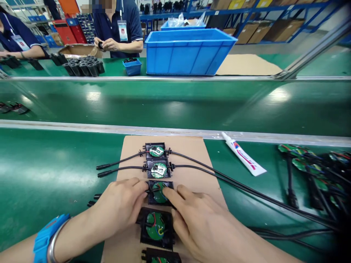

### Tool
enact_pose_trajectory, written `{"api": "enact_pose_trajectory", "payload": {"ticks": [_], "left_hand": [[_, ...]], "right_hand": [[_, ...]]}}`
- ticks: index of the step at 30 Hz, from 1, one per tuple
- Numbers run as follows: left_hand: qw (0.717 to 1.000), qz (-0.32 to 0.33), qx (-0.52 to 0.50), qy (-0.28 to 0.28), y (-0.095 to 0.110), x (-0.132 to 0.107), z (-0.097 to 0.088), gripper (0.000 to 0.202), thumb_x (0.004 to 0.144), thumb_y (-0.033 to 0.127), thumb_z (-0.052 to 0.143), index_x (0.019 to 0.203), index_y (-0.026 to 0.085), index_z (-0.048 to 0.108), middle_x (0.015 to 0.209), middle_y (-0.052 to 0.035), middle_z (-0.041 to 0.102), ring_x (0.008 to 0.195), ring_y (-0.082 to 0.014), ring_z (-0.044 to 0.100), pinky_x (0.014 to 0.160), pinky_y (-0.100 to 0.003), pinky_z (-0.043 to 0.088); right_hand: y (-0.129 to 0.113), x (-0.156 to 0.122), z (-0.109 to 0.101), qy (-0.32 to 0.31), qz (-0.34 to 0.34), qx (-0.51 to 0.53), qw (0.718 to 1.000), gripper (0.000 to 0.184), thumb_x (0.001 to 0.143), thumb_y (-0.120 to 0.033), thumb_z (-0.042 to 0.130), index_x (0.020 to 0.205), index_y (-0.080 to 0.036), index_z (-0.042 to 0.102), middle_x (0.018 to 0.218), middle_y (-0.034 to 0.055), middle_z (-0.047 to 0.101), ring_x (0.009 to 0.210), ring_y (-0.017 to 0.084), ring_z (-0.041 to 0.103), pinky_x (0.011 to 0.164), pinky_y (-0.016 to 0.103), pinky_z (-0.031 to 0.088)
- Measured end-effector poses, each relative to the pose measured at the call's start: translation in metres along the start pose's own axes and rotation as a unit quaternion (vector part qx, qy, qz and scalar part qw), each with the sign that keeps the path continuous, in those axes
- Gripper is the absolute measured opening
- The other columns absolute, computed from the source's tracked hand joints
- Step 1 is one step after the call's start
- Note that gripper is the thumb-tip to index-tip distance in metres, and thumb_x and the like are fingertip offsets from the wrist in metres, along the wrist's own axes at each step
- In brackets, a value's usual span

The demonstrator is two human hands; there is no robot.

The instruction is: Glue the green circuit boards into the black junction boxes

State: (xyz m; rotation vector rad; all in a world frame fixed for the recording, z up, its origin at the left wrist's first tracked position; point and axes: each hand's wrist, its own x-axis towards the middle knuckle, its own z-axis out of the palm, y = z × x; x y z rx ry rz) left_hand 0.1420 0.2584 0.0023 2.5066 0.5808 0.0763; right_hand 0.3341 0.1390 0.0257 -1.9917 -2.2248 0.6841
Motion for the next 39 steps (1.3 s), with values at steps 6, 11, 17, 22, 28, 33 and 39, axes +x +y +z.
{"api": "enact_pose_trajectory", "payload": {"ticks": [6, 11, 17, 22, 28, 33, 39], "left_hand": [[0.999, -0.003, -0.047, 0.019, -0.009, 0.006, -0.001, 0.017, 0.093, 0.02, 0.045, 0.099, 0.019, 0.061, 0.088, -0.0019, 0.066, 0.079, -0.0184, 0.063, 0.067, -0.032, 0.05], [0.996, 0.069, 0.038, 0.03, -0.009, 0.005, -0.001, 0.022, 0.092, 0.011, 0.04, 0.096, 0.017, 0.061, 0.082, -0.0033, 0.061, 0.072, -0.0187, 0.058, 0.059, -0.031, 0.048], [0.979, 0.123, 0.159, 0.039, 0.001, 0.001, -0.006, 0.033, 0.085, 0.0, 0.034, 0.107, 0.013, 0.055, 0.085, -0.0056, 0.06, 0.071, -0.0198, 0.055, 0.058, -0.032, 0.05], [0.969, 0.137, 0.202, 0.05, 0.001, -0.003, -0.007, 0.03, 0.087, 0.002, 0.033, 0.108, 0.012, 0.053, 0.088, -0.0069, 0.061, 0.072, -0.0201, 0.055, 0.056, -0.032, 0.048], [0.959, 0.153, 0.238, 0.004, 0.003, 0.002, -0.003, 0.027, 0.088, 0.002, 0.03, 0.102, 0.012, 0.051, 0.077, -0.0044, 0.057, 0.065, -0.0185, 0.052, 0.054, -0.03, 0.046], [0.939, 0.15, 0.308, -0.038, 0.008, 0.009, 0.001, 0.019, 0.079, 0.001, 0.038, 0.081, 0.017, 0.048, 0.075, -0.0045, 0.057, 0.062, -0.0198, 0.051, 0.053, -0.032, 0.043], [0.978, 0.113, 0.165, 0.064, 0.008, 0.007, -0.009, 0.014, 0.089, 0.012, 0.047, 0.099, 0.016, 0.058, 0.095, -0.0057, 0.061, 0.081, -0.0209, 0.054, 0.07, -0.036, 0.047]], "right_hand": [[-0.001, 0.008, 0.009, -0.015, -0.03, -0.065, 0.997, 0.027, 0.077, -0.013, 0.046, 0.098, -0.019, 0.063, 0.08, 0.0081, 0.061, 0.055, 0.021, 0.051, 0.051, 0.032, 0.012], [0.0, 0.008, 0.013, 0.007, -0.023, -0.067, 0.997, 0.026, 0.072, -0.012, 0.052, 0.095, -0.018, 0.065, 0.077, 0.0072, 0.061, 0.053, 0.019, 0.049, 0.051, 0.032, 0.007], [0.001, 0.006, 0.018, 0.068, -0.033, -0.078, 0.994, 0.028, 0.069, -0.014, 0.055, 0.094, -0.018, 0.066, 0.074, 0.0064, 0.061, 0.05, 0.021, 0.051, 0.05, 0.032, 0.007], [0.001, 0.007, 0.021, 0.108, -0.042, -0.077, 0.99, 0.028, 0.065, -0.016, 0.058, 0.09, -0.019, 0.068, 0.073, 0.0066, 0.063, 0.047, 0.021, 0.051, 0.048, 0.032, 0.008], [0.002, 0.006, 0.025, 0.103, -0.038, -0.063, 0.992, 0.03, 0.06, -0.014, 0.061, 0.089, -0.018, 0.068, 0.077, 0.0082, 0.064, 0.049, 0.02, 0.052, 0.045, 0.033, 0.016], [0.002, 0.007, 0.028, 0.089, -0.051, -0.046, 0.994, 0.026, 0.061, -0.014, 0.06, 0.086, -0.016, 0.067, 0.076, 0.0086, 0.064, 0.05, 0.02, 0.053, 0.044, 0.033, 0.021], [0.009, 0.001, 0.011, 0.058, -0.013, 0.025, 0.998, 0.027, 0.079, -0.017, 0.05, 0.102, -0.019, 0.062, 0.084, 0.0064, 0.065, 0.066, 0.021, 0.061, 0.056, 0.032, 0.035]]}}
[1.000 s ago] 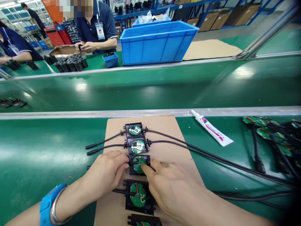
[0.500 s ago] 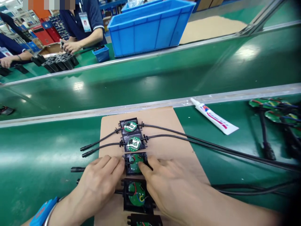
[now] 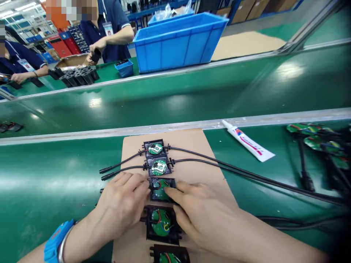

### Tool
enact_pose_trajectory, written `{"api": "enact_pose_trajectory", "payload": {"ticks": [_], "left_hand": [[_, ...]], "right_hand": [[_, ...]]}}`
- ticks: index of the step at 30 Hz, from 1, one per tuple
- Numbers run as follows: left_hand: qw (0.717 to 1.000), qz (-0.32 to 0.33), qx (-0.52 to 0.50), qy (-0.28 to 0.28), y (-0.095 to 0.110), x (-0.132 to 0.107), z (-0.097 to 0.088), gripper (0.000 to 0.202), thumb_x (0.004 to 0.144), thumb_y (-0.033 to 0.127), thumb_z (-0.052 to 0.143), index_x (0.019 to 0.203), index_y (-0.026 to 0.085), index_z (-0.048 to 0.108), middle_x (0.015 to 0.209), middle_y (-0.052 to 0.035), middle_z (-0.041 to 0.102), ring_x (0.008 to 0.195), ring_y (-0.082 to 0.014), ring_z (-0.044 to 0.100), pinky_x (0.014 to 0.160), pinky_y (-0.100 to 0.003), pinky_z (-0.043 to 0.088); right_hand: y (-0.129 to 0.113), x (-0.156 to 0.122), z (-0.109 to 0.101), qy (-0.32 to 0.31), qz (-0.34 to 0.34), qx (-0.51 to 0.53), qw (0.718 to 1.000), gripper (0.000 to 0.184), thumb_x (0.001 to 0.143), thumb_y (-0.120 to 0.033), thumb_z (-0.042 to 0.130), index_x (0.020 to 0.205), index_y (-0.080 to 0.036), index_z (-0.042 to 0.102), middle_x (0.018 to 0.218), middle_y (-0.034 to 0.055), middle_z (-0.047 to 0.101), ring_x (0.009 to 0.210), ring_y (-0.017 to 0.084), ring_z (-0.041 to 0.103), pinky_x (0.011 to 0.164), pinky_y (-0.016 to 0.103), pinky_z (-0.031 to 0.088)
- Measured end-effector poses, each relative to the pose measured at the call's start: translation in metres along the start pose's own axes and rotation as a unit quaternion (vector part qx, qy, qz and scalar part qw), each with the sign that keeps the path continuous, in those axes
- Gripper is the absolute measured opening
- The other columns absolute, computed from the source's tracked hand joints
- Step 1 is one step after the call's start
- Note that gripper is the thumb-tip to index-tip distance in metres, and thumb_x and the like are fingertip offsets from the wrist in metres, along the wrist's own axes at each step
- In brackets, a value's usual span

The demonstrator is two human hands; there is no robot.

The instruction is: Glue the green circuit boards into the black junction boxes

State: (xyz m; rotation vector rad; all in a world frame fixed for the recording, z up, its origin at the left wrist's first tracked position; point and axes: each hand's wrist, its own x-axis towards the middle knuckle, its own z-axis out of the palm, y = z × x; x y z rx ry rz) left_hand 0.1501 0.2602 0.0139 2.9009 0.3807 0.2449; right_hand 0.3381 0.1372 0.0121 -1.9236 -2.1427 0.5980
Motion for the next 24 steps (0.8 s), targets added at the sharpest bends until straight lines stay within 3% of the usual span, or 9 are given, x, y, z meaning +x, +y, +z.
{"api": "enact_pose_trajectory", "payload": {"ticks": [2, 5, 9, 12, 16, 18, 20, 24], "left_hand": [[0.997, 0.031, -0.069, 0.011, 0.0, 0.001, 0.002, 0.018, 0.091, 0.013, 0.048, 0.106, 0.015, 0.058, 0.104, -0.0064, 0.061, 0.091, -0.0203, 0.055, 0.08, -0.035, 0.046], [0.983, 0.098, -0.15, -0.029, 0.001, 0.003, 0.013, 0.02, 0.091, 0.012, 0.047, 0.106, 0.014, 0.061, 0.109, -0.0056, 0.062, 0.096, -0.0185, 0.056, 0.089, -0.035, 0.042], [0.98, 0.053, -0.188, -0.029, 0.001, 0.001, 0.026, 0.022, 0.093, 0.012, 0.045, 0.106, 0.019, 0.062, 0.113, -0.0012, 0.064, 0.097, -0.0155, 0.058, 0.089, -0.034, 0.038], [0.979, 0.054, -0.19, -0.039, 0.001, -0.001, 0.029, 0.023, 0.091, 0.011, 0.046, 0.105, 0.02, 0.062, 0.111, -0.0037, 0.065, 0.097, -0.0167, 0.059, 0.09, -0.035, 0.037], [0.981, 0.055, -0.176, -0.055, 0.002, -0.001, 0.028, 0.026, 0.086, 0.008, 0.048, 0.106, 0.019, 0.061, 0.109, -0.0046, 0.066, 0.097, -0.0176, 0.059, 0.094, -0.036, 0.035], [0.981, 0.05, -0.176, -0.062, 0.002, -0.001, 0.027, 0.025, 0.084, 0.009, 0.05, 0.105, 0.019, 0.061, 0.108, -0.0048, 0.066, 0.097, -0.0176, 0.059, 0.094, -0.035, 0.035], [0.98, 0.054, -0.177, -0.073, 0.002, 0.0, 0.028, 0.021, 0.084, 0.01, 0.051, 0.102, 0.018, 0.061, 0.106, -0.0053, 0.065, 0.096, -0.0178, 0.058, 0.093, -0.035, 0.035], [0.98, 0.069, -0.17, -0.071, 0.001, 0.0, 0.03, 0.017, 0.083, 0.01, 0.05, 0.096, 0.017, 0.059, 0.102, -0.005, 0.064, 0.093, -0.0182, 0.057, 0.093, -0.036, 0.033]], "right_hand": [[0.003, -0.004, -0.008, -0.035, 0.028, 0.044, 0.998, 0.031, 0.081, -0.016, 0.047, 0.11, -0.019, 0.055, 0.086, 0.0055, 0.064, 0.071, 0.021, 0.061, 0.059, 0.032, 0.036], [0.004, -0.01, -0.014, -0.081, 0.083, 0.086, 0.99, 0.021, 0.084, -0.016, 0.041, 0.102, -0.018, 0.05, 0.084, 0.0049, 0.061, 0.073, 0.021, 0.058, 0.061, 0.032, 0.037], [0.001, -0.013, -0.015, -0.093, 0.105, 0.086, 0.986, 0.016, 0.086, -0.019, 0.037, 0.096, -0.017, 0.05, 0.086, 0.0067, 0.059, 0.074, 0.021, 0.055, 0.065, 0.034, 0.036], [0.003, -0.009, -0.017, -0.121, 0.13, 0.1, 0.979, 0.016, 0.09, -0.024, 0.037, 0.087, -0.018, 0.052, 0.083, 0.0051, 0.059, 0.074, 0.02, 0.053, 0.066, 0.033, 0.034], [0.012, -0.004, -0.019, -0.173, 0.155, 0.18, 0.956, 0.032, 0.096, -0.03, 0.033, 0.072, -0.018, 0.049, 0.07, 0.0015, 0.056, 0.067, 0.015, 0.049, 0.06, 0.028, 0.032], [0.016, -0.005, -0.016, -0.188, 0.146, 0.232, 0.943, 0.029, 0.096, -0.028, 0.035, 0.072, -0.018, 0.047, 0.065, -0.0004, 0.053, 0.061, 0.012, 0.045, 0.055, 0.025, 0.031], [0.017, -0.008, -0.009, -0.153, 0.109, 0.252, 0.949, 0.019, 0.094, -0.024, 0.04, 0.078, -0.018, 0.049, 0.067, -0.0012, 0.053, 0.06, 0.011, 0.044, 0.054, 0.023, 0.034], [0.02, -0.012, 0.011, 0.061, -0.064, 0.147, 0.985, 0.01, 0.091, -0.01, 0.041, 0.088, -0.017, 0.047, 0.078, 0.0023, 0.053, 0.071, 0.012, 0.047, 0.062, 0.023, 0.037]]}}
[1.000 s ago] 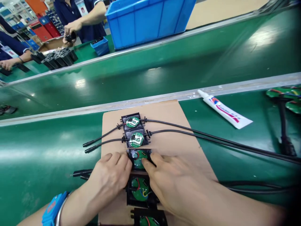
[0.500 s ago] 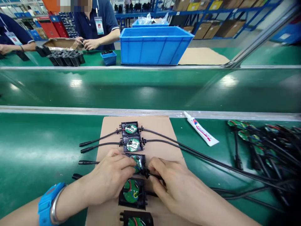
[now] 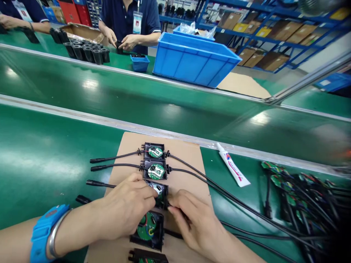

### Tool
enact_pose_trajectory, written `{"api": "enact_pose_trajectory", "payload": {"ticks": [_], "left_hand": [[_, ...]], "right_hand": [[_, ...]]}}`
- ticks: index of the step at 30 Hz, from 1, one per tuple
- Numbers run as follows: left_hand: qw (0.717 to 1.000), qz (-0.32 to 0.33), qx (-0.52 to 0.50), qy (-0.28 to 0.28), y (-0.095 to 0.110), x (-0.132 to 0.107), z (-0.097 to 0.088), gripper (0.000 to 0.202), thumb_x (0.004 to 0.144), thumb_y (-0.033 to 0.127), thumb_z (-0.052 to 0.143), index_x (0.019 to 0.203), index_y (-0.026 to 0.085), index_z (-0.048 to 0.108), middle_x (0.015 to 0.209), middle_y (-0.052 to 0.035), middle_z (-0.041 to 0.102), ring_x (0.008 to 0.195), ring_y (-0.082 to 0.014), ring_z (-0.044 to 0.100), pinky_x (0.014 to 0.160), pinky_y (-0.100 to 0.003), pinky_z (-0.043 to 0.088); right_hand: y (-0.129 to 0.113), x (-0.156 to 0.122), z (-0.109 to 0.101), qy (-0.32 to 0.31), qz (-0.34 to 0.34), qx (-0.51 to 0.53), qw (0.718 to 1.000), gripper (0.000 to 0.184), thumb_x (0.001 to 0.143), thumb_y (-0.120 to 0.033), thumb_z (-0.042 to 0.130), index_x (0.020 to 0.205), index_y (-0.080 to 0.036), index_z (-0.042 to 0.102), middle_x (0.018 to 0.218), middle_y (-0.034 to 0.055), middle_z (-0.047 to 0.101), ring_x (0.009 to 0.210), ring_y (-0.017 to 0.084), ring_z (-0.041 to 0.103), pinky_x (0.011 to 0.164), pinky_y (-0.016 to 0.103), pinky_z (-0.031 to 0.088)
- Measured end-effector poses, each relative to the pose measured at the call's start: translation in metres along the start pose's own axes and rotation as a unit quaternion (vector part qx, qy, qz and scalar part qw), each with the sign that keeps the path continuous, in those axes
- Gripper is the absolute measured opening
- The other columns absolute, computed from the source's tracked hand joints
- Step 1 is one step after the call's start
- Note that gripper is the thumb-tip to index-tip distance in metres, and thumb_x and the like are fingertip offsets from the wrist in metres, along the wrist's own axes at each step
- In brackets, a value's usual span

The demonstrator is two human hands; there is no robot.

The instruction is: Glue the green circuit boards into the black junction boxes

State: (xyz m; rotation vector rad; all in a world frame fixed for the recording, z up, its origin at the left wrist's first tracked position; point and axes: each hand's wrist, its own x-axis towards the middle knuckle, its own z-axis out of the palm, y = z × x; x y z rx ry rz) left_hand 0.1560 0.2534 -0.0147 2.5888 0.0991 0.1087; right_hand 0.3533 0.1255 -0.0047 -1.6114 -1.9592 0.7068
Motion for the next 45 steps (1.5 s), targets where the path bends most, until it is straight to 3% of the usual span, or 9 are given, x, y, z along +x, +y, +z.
{"api": "enact_pose_trajectory", "payload": {"ticks": [4, 11, 16, 20, 25, 27, 34, 39, 45], "left_hand": [[1.0, -0.015, 0.001, -0.008, 0.002, 0.001, -0.003, 0.017, 0.08, 0.007, 0.049, 0.093, 0.017, 0.054, 0.093, -0.0025, 0.061, 0.084, -0.0173, 0.054, 0.088, -0.035, 0.033], [0.999, -0.009, 0.036, 0.021, 0.01, 0.002, -0.001, 0.044, 0.088, 0.017, 0.049, 0.132, 0.017, 0.045, 0.111, -0.0029, 0.059, 0.101, -0.019, 0.052, 0.098, -0.036, 0.028], [0.997, -0.011, 0.082, 0.012, 0.014, 0.002, 0.005, 0.042, 0.093, 0.028, 0.046, 0.132, 0.011, 0.048, 0.112, -0.0054, 0.059, 0.1, -0.0214, 0.051, 0.096, -0.038, 0.031], [0.997, -0.008, 0.077, 0.02, 0.012, 0.003, 0.002, 0.043, 0.095, 0.032, 0.044, 0.133, 0.012, 0.048, 0.112, -0.0034, 0.061, 0.099, -0.0195, 0.053, 0.096, -0.035, 0.033], [0.991, -0.003, 0.093, 0.098, 0.008, 0.006, 0.002, 0.036, 0.096, 0.021, 0.038, 0.126, 0.013, 0.056, 0.109, -0.0032, 0.065, 0.092, -0.0166, 0.056, 0.093, -0.031, 0.034], [0.989, 0.002, 0.097, 0.112, 0.01, 0.008, 0.003, 0.035, 0.095, 0.021, 0.04, 0.123, 0.012, 0.059, 0.107, -0.0037, 0.066, 0.089, -0.0167, 0.056, 0.092, -0.031, 0.035], [0.994, -0.034, 0.101, -0.029, 0.022, 0.012, 0.001, 0.033, 0.082, 0.027, 0.052, 0.109, 0.012, 0.064, 0.103, -0.0073, 0.059, 0.09, -0.0222, 0.05, 0.089, -0.038, 0.039], [0.996, -0.035, 0.087, 0.004, 0.019, 0.005, 0.005, 0.055, 0.074, 0.013, 0.051, 0.129, 0.013, 0.052, 0.106, -0.0051, 0.058, 0.094, -0.0208, 0.05, 0.093, -0.036, 0.039], [0.997, -0.037, 0.068, -0.011, 0.016, 0.002, 0.002, 0.063, 0.073, 0.007, 0.046, 0.136, 0.018, 0.045, 0.113, -0.0061, 0.058, 0.098, -0.0213, 0.051, 0.096, -0.04, 0.04]], "right_hand": [[0.007, 0.001, 0.007, 0.043, -0.053, -0.109, 0.992, 0.019, 0.087, -0.004, 0.042, 0.076, -0.018, 0.036, 0.073, 0.0017, 0.045, 0.066, 0.012, 0.039, 0.056, 0.025, 0.029], [0.001, 0.006, -0.002, 0.012, -0.038, -0.166, 0.985, 0.017, 0.086, -0.005, 0.041, 0.076, -0.018, 0.041, 0.075, 0.0017, 0.049, 0.062, 0.013, 0.042, 0.052, 0.027, 0.029], [-0.003, 0.007, -0.002, -0.005, -0.053, -0.224, 0.973, 0.021, 0.077, 0.0, 0.037, 0.077, -0.02, 0.044, 0.072, 0.0024, 0.05, 0.061, 0.016, 0.044, 0.049, 0.03, 0.028], [0.0, 0.001, 0.0, 0.006, -0.072, -0.267, 0.961, 0.019, 0.084, -0.003, 0.035, 0.078, -0.019, 0.043, 0.07, 0.0022, 0.048, 0.06, 0.015, 0.043, 0.05, 0.029, 0.029], [0.004, -0.005, 0.0, -0.013, -0.073, -0.293, 0.953, 0.019, 0.093, -0.012, 0.033, 0.079, -0.019, 0.043, 0.07, 0.0026, 0.049, 0.062, 0.015, 0.044, 0.053, 0.031, 0.03], [0.004, -0.003, -0.002, -0.014, -0.067, -0.283, 0.957, 0.022, 0.094, -0.011, 0.031, 0.078, -0.019, 0.044, 0.069, 0.0027, 0.049, 0.06, 0.015, 0.042, 0.052, 0.031, 0.029], [0.012, 0.01, 0.0, -0.057, -0.065, -0.198, 0.976, 0.023, 0.092, -0.007, 0.033, 0.076, -0.018, 0.045, 0.074, 0.003, 0.049, 0.065, 0.017, 0.041, 0.052, 0.032, 0.025], [0.016, 0.004, 0.001, 0.006, -0.03, -0.2, 0.979, 0.021, 0.088, -0.007, 0.04, 0.077, -0.016, 0.055, 0.083, 0.0057, 0.054, 0.076, 0.018, 0.045, 0.064, 0.031, 0.033], [0.018, 0.002, -0.001, 0.03, 0.034, -0.036, 0.998, 0.017, 0.092, -0.015, 0.044, 0.084, -0.015, 0.058, 0.08, 0.0054, 0.054, 0.081, 0.018, 0.045, 0.072, 0.032, 0.039]]}}
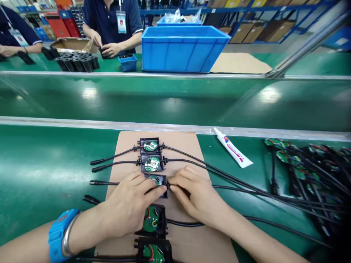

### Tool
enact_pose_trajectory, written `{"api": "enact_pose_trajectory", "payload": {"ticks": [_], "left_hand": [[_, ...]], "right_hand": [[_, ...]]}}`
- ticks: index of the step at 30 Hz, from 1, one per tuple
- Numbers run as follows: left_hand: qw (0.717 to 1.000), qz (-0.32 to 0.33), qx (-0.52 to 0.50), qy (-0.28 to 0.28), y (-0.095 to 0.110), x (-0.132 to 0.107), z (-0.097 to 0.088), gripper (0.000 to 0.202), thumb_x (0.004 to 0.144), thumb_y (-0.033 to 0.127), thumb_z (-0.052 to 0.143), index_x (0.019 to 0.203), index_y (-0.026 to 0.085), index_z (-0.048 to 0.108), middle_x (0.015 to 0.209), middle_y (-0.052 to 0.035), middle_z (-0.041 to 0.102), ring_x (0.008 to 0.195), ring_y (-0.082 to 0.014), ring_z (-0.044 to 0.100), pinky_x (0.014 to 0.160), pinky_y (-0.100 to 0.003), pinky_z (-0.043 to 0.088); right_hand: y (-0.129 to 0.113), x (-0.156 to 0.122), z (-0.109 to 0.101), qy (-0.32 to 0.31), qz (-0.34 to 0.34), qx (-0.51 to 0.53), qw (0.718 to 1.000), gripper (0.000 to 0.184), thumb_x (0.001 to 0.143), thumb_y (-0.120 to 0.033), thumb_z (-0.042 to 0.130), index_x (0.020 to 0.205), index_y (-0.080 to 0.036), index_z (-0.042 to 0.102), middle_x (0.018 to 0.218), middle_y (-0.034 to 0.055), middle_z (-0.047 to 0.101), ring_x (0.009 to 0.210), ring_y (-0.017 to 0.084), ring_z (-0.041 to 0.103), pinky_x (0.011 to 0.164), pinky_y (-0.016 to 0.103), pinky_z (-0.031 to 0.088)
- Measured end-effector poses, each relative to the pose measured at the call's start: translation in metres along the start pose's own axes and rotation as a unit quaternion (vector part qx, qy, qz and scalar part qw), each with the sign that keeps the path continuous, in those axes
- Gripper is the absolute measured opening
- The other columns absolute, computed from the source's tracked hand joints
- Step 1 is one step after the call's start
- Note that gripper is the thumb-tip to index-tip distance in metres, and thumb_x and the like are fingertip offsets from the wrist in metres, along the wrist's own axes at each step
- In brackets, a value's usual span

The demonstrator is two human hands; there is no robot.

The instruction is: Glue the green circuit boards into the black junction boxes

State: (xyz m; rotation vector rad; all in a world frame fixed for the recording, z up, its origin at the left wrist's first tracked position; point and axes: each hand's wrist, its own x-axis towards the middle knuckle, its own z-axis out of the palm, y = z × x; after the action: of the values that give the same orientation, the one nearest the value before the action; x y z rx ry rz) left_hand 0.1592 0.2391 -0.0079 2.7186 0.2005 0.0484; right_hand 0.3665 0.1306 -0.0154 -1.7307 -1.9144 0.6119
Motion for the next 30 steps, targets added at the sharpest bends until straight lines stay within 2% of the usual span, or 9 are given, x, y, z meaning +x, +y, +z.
{"api": "enact_pose_trajectory", "payload": {"ticks": [3, 7, 10, 12, 15, 19, 22, 25, 30], "left_hand": [[1.0, 0.014, 0.013, -0.013, 0.001, 0.001, -0.002, 0.063, 0.074, 0.008, 0.047, 0.135, 0.017, 0.046, 0.113, -0.0063, 0.058, 0.099, -0.0223, 0.052, 0.098, -0.042, 0.041], [0.999, 0.033, 0.03, -0.014, 0.002, 0.001, -0.001, 0.06, 0.076, 0.007, 0.046, 0.136, 0.013, 0.045, 0.115, -0.0053, 0.058, 0.106, -0.0205, 0.051, 0.114, -0.041, 0.028], [0.998, 0.029, 0.041, -0.028, 0.003, 0.0, 0.0, 0.062, 0.076, 0.008, 0.046, 0.138, 0.012, 0.044, 0.117, -0.0048, 0.057, 0.11, -0.0202, 0.051, 0.118, -0.04, 0.022], [0.998, 0.028, 0.049, -0.034, 0.004, 0.001, 0.0, 0.063, 0.075, 0.009, 0.047, 0.138, 0.01, 0.044, 0.117, -0.0061, 0.057, 0.111, -0.0214, 0.051, 0.118, -0.041, 0.025], [0.999, 0.027, 0.039, -0.026, 0.003, 0.003, -0.003, 0.06, 0.073, 0.007, 0.046, 0.133, 0.009, 0.05, 0.112, -0.0076, 0.06, 0.109, -0.0218, 0.054, 0.116, -0.044, 0.03], [0.998, 0.015, -0.056, 0.035, -0.003, 0.003, -0.005, 0.041, 0.079, 0.006, 0.044, 0.115, 0.014, 0.062, 0.108, -0.0047, 0.064, 0.104, -0.0166, 0.06, 0.115, -0.044, 0.032], [0.994, 0.025, -0.061, 0.083, -0.005, 0.0, -0.004, 0.037, 0.084, 0.007, 0.043, 0.116, 0.012, 0.06, 0.114, -0.0075, 0.064, 0.106, -0.0174, 0.061, 0.111, -0.047, 0.039], [0.998, 0.032, -0.03, 0.052, -0.005, -0.002, -0.004, 0.048, 0.083, 0.006, 0.042, 0.129, 0.01, 0.052, 0.123, -0.0103, 0.06, 0.114, -0.0215, 0.057, 0.107, -0.05, 0.043], [0.999, 0.033, 0.004, -0.027, -0.003, -0.001, -0.005, 0.066, 0.076, 0.004, 0.041, 0.141, 0.013, 0.04, 0.126, -0.0092, 0.054, 0.118, -0.0214, 0.052, 0.114, -0.05, 0.034]], "right_hand": [[0.003, 0.001, 0.007, 0.017, -0.03, 0.015, 0.999, 0.017, 0.091, -0.011, 0.042, 0.083, -0.013, 0.057, 0.08, 0.0068, 0.053, 0.08, 0.018, 0.044, 0.07, 0.031, 0.04], [0.004, -0.005, 0.016, 0.067, -0.121, -0.081, 0.987, 0.023, 0.088, -0.004, 0.04, 0.076, -0.009, 0.058, 0.077, 0.0096, 0.05, 0.076, 0.018, 0.037, 0.066, 0.031, 0.039], [0.004, -0.01, 0.021, 0.082, -0.158, -0.127, 0.976, 0.021, 0.088, -0.003, 0.043, 0.088, -0.004, 0.063, 0.082, 0.0122, 0.053, 0.079, 0.02, 0.039, 0.068, 0.033, 0.041], [0.005, -0.011, 0.023, 0.079, -0.155, -0.134, 0.976, 0.022, 0.088, -0.004, 0.042, 0.093, -0.003, 0.064, 0.084, 0.0127, 0.054, 0.081, 0.021, 0.039, 0.069, 0.034, 0.041], [0.006, -0.01, 0.024, 0.046, -0.114, -0.135, 0.983, 0.024, 0.088, -0.002, 0.04, 0.083, -0.008, 0.062, 0.083, 0.0108, 0.053, 0.079, 0.02, 0.038, 0.066, 0.032, 0.039], [0.007, -0.009, 0.019, 0.051, -0.089, -0.139, 0.985, 0.026, 0.089, -0.003, 0.039, 0.085, -0.012, 0.063, 0.084, 0.0081, 0.055, 0.079, 0.018, 0.04, 0.065, 0.03, 0.038], [0.007, -0.008, 0.015, 0.06, -0.089, -0.128, 0.986, 0.021, 0.092, -0.011, 0.044, 0.092, -0.013, 0.064, 0.084, 0.0081, 0.055, 0.081, 0.018, 0.043, 0.071, 0.031, 0.04], [0.008, -0.008, 0.015, 0.076, -0.11, -0.125, 0.983, 0.02, 0.092, -0.013, 0.045, 0.093, -0.011, 0.064, 0.082, 0.009, 0.055, 0.081, 0.019, 0.044, 0.073, 0.033, 0.041], [0.009, -0.009, 0.018, 0.094, -0.15, -0.164, 0.97, 0.027, 0.093, -0.008, 0.037, 0.092, -0.009, 0.064, 0.081, 0.0086, 0.054, 0.076, 0.018, 0.04, 0.069, 0.032, 0.038]]}}
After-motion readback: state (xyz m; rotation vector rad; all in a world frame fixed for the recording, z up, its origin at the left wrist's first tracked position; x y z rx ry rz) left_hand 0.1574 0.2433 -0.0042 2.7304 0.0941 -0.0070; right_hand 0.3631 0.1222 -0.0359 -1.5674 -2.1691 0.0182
